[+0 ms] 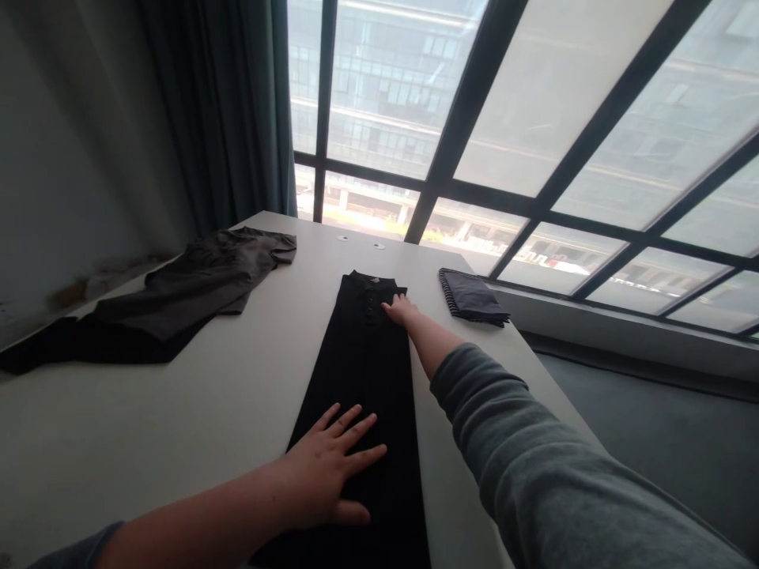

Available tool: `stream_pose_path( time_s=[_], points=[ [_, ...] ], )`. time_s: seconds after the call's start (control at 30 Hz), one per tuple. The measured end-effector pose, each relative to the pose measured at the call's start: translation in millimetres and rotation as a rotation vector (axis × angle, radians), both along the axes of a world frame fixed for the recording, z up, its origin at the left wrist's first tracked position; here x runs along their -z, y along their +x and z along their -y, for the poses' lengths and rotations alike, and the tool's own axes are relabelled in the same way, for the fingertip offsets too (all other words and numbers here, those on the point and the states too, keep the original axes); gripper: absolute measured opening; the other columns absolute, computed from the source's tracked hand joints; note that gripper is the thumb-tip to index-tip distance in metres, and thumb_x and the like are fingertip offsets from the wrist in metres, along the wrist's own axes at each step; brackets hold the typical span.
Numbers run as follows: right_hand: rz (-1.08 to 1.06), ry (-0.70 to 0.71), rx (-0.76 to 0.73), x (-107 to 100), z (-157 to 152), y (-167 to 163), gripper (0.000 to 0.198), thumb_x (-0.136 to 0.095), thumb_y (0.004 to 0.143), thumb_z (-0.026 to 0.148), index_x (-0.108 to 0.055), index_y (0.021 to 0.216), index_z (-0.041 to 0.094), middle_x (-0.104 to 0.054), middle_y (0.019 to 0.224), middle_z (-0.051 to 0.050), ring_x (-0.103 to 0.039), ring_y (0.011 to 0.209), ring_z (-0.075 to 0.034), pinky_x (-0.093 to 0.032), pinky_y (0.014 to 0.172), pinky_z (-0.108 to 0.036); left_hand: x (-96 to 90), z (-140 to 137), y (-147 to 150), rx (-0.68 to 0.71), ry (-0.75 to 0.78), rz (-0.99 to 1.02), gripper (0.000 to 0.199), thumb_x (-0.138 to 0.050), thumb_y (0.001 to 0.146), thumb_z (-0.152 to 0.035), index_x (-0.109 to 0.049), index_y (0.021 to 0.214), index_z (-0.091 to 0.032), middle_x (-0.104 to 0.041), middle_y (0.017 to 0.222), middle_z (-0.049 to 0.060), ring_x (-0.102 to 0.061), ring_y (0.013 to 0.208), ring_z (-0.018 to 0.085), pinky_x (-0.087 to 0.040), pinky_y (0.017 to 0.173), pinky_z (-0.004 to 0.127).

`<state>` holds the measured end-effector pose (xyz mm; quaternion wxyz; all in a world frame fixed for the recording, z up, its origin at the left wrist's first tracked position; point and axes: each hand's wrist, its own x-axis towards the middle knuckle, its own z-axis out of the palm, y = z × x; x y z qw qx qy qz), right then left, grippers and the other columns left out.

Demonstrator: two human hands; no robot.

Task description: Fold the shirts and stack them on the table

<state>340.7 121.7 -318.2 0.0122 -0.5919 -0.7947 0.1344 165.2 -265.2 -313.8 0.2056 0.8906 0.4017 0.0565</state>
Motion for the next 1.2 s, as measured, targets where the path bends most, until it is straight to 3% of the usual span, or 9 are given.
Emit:
stream_pose_path(
  time_s=[0.17, 0.37, 0.57, 0.67, 0.8, 0.9, 1.03, 1.1, 1.2],
  points=[
    [0.056, -0.021, 0.114, 16.7, -38.7, 5.1, 0.084, -0.033, 0.107, 0.065, -0.017, 0.173, 0.016, -0.006, 0.178, -0.022, -0.008, 0.165, -0.037, -0.01, 0.13, -0.06, 2.5, 2.4, -3.1, 0.008, -0.003, 0.088, 0.09, -0.064, 0.091, -0.076, -0.037, 0.166, -0.035, -0.016, 0.177, 0.015, -0.015, 0.163, 0.044, -0.016, 0.125, 0.075],
    [0.07, -0.062, 0.135, 15.0, -55.9, 9.0, 0.08, -0.033, 0.106, 0.067, -0.017, 0.173, 0.026, -0.003, 0.18, -0.015, -0.007, 0.165, -0.038, -0.011, 0.128, -0.066, 3.0, 2.5, -4.3, 0.008, -0.011, 0.094, 0.087, -0.062, 0.092, -0.076, -0.037, 0.166, -0.037, -0.016, 0.178, 0.012, -0.014, 0.163, 0.043, -0.014, 0.127, 0.072],
    [0.058, 0.193, 0.034, 19.4, -29.9, -9.3, 0.08, -0.023, 0.11, 0.056, -0.021, 0.17, 0.002, -0.013, 0.178, -0.021, -0.01, 0.165, -0.032, -0.007, 0.132, -0.053, 0.6, 2.0, -3.7, 0.006, -0.018, 0.071, 0.087, -0.059, 0.093, -0.077, -0.035, 0.167, -0.038, -0.012, 0.178, 0.011, -0.011, 0.164, 0.041, -0.01, 0.13, 0.068],
    [0.049, 0.147, -0.027, 25.5, -17.4, -20.3, 0.084, -0.022, 0.109, 0.058, -0.024, 0.167, -0.003, -0.018, 0.176, -0.025, -0.015, 0.164, -0.033, -0.01, 0.132, -0.048, -5.3, 0.7, -1.0, -0.002, -0.062, 0.026, 0.088, -0.069, 0.091, -0.071, -0.038, 0.166, -0.036, -0.013, 0.177, 0.013, -0.011, 0.164, 0.042, -0.012, 0.129, 0.07],
    [0.077, 0.048, -0.062, 25.2, -17.1, -26.6, 0.088, -0.027, 0.108, 0.064, -0.021, 0.169, 0.001, -0.012, 0.177, -0.022, -0.011, 0.165, -0.034, -0.012, 0.132, -0.046, -10.4, -0.4, 1.3, -0.007, -0.055, 0.005, 0.091, -0.076, 0.087, -0.066, -0.039, 0.165, -0.037, -0.014, 0.176, 0.013, -0.013, 0.163, 0.043, -0.013, 0.128, 0.071],
    [0.067, 0.067, -0.045, 19.7, -15.6, -28.4, 0.082, -0.027, 0.11, 0.059, -0.022, 0.17, 0.003, -0.011, 0.178, -0.02, -0.01, 0.165, -0.033, -0.011, 0.132, -0.047, -9.5, 0.2, 0.9, 0.004, -0.036, -0.005, 0.091, -0.076, 0.088, -0.066, -0.039, 0.165, -0.036, -0.016, 0.176, 0.014, -0.013, 0.163, 0.043, -0.015, 0.128, 0.072],
    [-0.061, 0.322, -0.115, 14.8, 23.3, -26.9, 0.071, -0.03, 0.111, 0.047, -0.031, 0.167, 0.002, -0.019, 0.177, -0.02, -0.01, 0.166, -0.031, -0.009, 0.133, -0.047, -2.6, 2.5, 0.0, 0.01, 0.029, -0.002, 0.089, -0.075, 0.088, -0.067, -0.041, 0.165, -0.036, -0.02, 0.176, 0.014, -0.017, 0.162, 0.043, -0.016, 0.128, 0.071],
    [-0.147, 0.411, -0.205, 14.4, 64.4, -17.5, 0.068, -0.035, 0.11, 0.043, -0.036, 0.166, 0.005, -0.021, 0.177, -0.018, -0.009, 0.166, -0.031, -0.01, 0.134, -0.048, 3.0, 3.8, 0.0, 0.011, 0.074, 0.007, 0.087, -0.071, 0.091, -0.067, -0.04, 0.165, -0.036, -0.021, 0.176, 0.012, -0.019, 0.163, 0.042, -0.017, 0.129, 0.069],
    [-0.265, 0.451, -0.374, 14.0, 146.6, 12.7, 0.065, -0.042, 0.109, 0.039, -0.035, 0.168, 0.013, -0.029, 0.175, -0.015, -0.012, 0.166, -0.029, -0.015, 0.134, -0.054, 12.9, 4.3, -0.3, -0.069, 0.153, 0.012, 0.078, -0.058, 0.102, -0.058, -0.033, 0.168, -0.025, -0.02, 0.177, 0.012, -0.021, 0.164, 0.034, -0.019, 0.132, 0.058]
  ],
)
